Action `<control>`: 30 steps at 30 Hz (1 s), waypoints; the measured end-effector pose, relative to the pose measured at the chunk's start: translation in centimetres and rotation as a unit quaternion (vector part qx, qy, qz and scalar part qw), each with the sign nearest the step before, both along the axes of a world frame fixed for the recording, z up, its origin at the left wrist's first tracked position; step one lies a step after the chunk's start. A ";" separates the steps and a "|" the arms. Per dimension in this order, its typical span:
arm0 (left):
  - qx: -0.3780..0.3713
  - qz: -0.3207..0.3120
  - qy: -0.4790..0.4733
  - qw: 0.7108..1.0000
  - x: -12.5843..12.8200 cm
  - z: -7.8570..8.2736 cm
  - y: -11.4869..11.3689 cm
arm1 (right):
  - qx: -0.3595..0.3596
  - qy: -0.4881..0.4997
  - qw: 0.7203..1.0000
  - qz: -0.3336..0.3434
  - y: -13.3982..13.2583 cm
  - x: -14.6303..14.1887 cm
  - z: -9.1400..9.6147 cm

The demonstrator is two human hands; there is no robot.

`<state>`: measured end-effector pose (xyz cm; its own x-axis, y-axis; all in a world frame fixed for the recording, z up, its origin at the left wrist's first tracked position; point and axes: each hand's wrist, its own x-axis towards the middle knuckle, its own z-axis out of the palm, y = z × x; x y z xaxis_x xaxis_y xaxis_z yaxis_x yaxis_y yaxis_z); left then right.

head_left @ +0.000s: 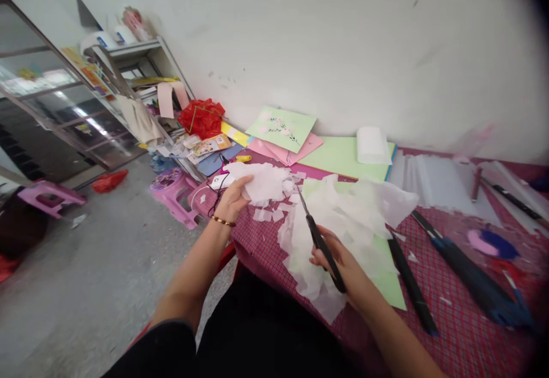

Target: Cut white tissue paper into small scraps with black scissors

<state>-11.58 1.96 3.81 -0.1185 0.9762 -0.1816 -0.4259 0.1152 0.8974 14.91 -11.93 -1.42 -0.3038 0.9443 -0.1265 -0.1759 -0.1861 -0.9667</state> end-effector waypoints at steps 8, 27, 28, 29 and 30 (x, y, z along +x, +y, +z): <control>0.037 -0.014 -0.082 0.996 1.6 4.0 1.9 | 0.024 -0.044 0.992 0.119 0.1 0.5 1.1; 0.010 0.164 -0.229 0.959 2.8 1.9 3.6 | -0.020 0.028 0.989 0.141 8.1 -5.1 1.9; 0.006 0.158 -0.220 0.963 2.9 1.7 3.4 | -0.017 0.044 0.990 0.134 8.2 -4.9 1.1; -0.001 0.140 -0.209 0.968 2.9 1.5 3.0 | -0.016 0.066 0.990 0.127 8.3 -4.8 0.3; -0.012 0.114 -0.198 0.974 3.0 1.3 2.6 | -0.018 0.092 0.988 0.122 8.4 -4.7 -0.3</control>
<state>-8.60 4.57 5.13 -0.2475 0.9280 -0.2786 -0.7548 -0.0044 0.6560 10.26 -3.50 -1.77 -0.5426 0.8361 -0.0811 -0.2929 -0.2788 -0.9146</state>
